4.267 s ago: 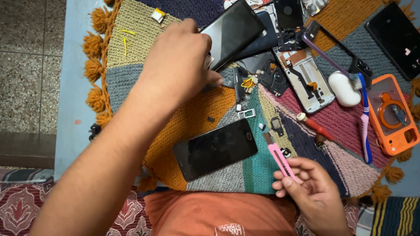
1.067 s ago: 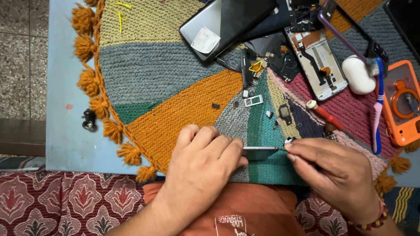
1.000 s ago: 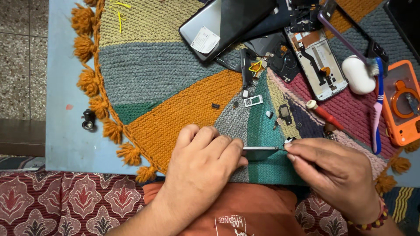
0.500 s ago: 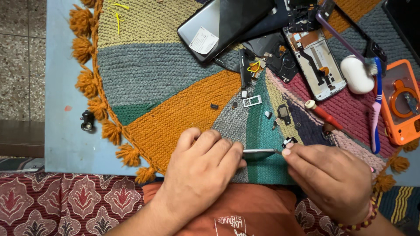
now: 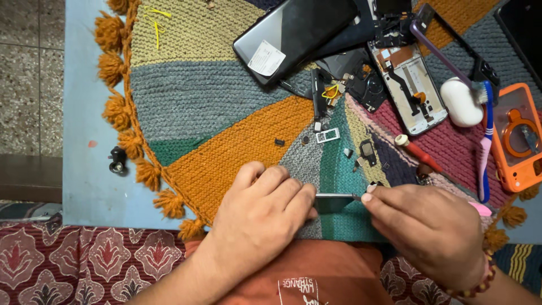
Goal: The person applies adhesive to the internal frame of a disassembled smartphone, then attaches the screen assembly and presses the edges to secure it. They then use a small metal tool to pry and adjust the phone's side seams.
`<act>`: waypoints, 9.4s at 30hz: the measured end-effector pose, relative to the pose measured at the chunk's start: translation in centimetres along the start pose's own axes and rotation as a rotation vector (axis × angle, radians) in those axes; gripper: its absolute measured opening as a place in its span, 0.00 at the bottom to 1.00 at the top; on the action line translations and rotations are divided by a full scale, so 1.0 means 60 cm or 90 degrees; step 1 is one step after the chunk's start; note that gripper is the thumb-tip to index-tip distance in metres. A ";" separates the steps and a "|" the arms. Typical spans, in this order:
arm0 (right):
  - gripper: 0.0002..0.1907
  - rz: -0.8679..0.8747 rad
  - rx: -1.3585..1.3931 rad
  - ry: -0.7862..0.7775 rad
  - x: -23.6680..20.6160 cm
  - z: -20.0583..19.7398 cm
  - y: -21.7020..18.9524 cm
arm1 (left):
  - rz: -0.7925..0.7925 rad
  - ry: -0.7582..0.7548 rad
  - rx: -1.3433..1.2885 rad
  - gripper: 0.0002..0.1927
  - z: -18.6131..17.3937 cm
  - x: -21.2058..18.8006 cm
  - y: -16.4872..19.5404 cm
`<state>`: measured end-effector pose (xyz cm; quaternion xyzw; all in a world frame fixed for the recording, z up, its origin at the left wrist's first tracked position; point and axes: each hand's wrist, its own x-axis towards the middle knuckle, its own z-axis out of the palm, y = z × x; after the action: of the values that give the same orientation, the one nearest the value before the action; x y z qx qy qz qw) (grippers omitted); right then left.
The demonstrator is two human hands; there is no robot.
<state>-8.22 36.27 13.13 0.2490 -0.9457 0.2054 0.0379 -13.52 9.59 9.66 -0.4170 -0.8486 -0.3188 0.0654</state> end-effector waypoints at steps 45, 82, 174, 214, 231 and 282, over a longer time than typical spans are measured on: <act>0.11 0.088 0.079 -0.071 0.028 -0.020 -0.004 | 0.011 -0.014 0.002 0.13 -0.005 0.005 0.009; 0.12 -0.026 -0.003 -0.082 0.055 -0.014 -0.021 | 0.031 -0.010 -0.008 0.09 -0.014 0.008 -0.005; 0.14 0.055 -0.074 -0.009 0.021 0.004 -0.083 | -0.029 0.116 0.059 0.10 0.047 -0.050 0.036; 0.12 0.305 0.358 -0.226 0.029 -0.010 -0.009 | 0.005 0.152 0.083 0.07 0.058 -0.057 0.031; 0.14 0.225 0.148 -0.117 0.016 -0.005 -0.053 | -0.049 0.118 0.089 0.08 0.051 -0.046 0.049; 0.13 0.151 0.131 -0.078 0.037 -0.007 -0.064 | 0.005 0.128 0.016 0.10 0.052 -0.056 0.031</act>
<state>-8.30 32.41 15.34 0.1505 -0.9429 0.2887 -0.0700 -9.47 10.08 6.86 -0.3854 -0.8399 -0.3485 0.1567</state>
